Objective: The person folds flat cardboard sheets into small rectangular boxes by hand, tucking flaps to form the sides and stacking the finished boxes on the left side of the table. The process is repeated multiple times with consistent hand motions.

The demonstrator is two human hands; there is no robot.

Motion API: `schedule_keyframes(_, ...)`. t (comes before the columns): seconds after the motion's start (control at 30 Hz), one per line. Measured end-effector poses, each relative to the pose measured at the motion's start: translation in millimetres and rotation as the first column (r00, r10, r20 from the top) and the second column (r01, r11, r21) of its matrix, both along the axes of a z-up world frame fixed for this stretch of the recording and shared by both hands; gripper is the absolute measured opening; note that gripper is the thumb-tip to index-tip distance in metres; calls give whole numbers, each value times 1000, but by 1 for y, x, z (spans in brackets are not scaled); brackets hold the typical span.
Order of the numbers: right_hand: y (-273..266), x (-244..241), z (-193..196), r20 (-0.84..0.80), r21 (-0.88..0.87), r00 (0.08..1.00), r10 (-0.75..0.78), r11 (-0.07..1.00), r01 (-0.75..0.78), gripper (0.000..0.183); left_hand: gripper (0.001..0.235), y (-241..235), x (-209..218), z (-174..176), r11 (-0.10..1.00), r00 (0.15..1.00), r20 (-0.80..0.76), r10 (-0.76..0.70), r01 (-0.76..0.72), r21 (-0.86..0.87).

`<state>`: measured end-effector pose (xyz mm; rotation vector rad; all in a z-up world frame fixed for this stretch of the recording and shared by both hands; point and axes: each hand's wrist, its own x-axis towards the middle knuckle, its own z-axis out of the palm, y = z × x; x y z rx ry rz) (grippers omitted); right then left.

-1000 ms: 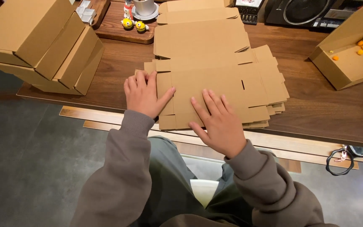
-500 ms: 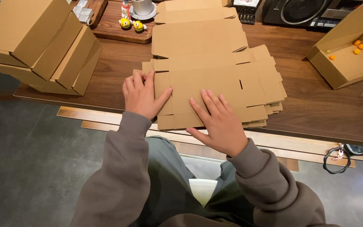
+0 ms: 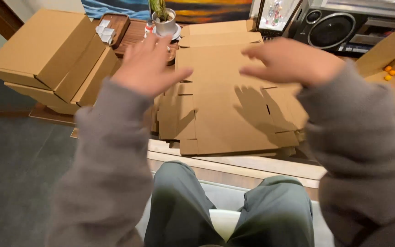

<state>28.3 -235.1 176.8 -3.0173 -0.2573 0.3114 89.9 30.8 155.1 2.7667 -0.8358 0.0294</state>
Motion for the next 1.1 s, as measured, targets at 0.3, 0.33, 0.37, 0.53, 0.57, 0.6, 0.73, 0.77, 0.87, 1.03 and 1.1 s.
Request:
schedule_keyframes(0.3, -4, 177, -189, 458, 112, 883, -98, 992, 53, 28, 64, -150, 141, -134, 992, 990, 129, 62, -48, -113)
schedule_keyframes(0.33, -8, 183, -211, 533, -3, 844, -65, 997, 79, 29, 60, -152, 152, -150, 991, 994, 77, 74, -65, -114)
schedule_keyframes(0.37, -6, 176, -207, 538, -10, 840, -66, 996, 85, 29, 60, -146, 150, -165, 991, 994, 82, 68, -58, -122)
schedule_keyframes(0.53, 1, 163, -193, 510, 27, 855, -97, 995, 97, 40, 40, -135, 146, -194, 982, 961, 230, 155, -124, -145)
schedule_keyframes(0.57, 2, 161, -191, 503, 32, 858, -101, 995, 98, 40, 40, -137, 148, -198, 983, 963, 224, 152, -123, -139)
schedule_keyframes(0.6, 3, 159, -190, 526, 47, 842, -124, 992, 116, 41, 40, -138, 150, -201, 983, 959, 232, 162, -135, -128)
schedule_keyframes(0.73, 4, 159, -188, 555, 111, 815, -163, 986, 122, 40, 40, -139, 159, -210, 980, 937, 298, 182, -149, -130)
schedule_keyframes(0.77, 2, 160, -190, 554, 114, 816, -167, 986, 124, 40, 40, -138, 153, -204, 981, 938, 297, 179, -147, -127)
schedule_keyframes(0.87, -2, 164, -196, 537, 161, 814, -221, 974, 158, 37, 39, -133, 139, -189, 972, 932, 288, 221, -186, -145)
schedule_keyframes(1.03, -20, 162, -194, 532, 147, 791, -302, 953, 265, 37, 44, -131, 132, -175, 968, 940, 238, 242, -218, -124)
schedule_keyframes(1.1, -29, 156, -190, 545, 144, 781, -305, 952, 271, 37, 43, -129, 134, -175, 965, 936, 244, 255, -228, -133)
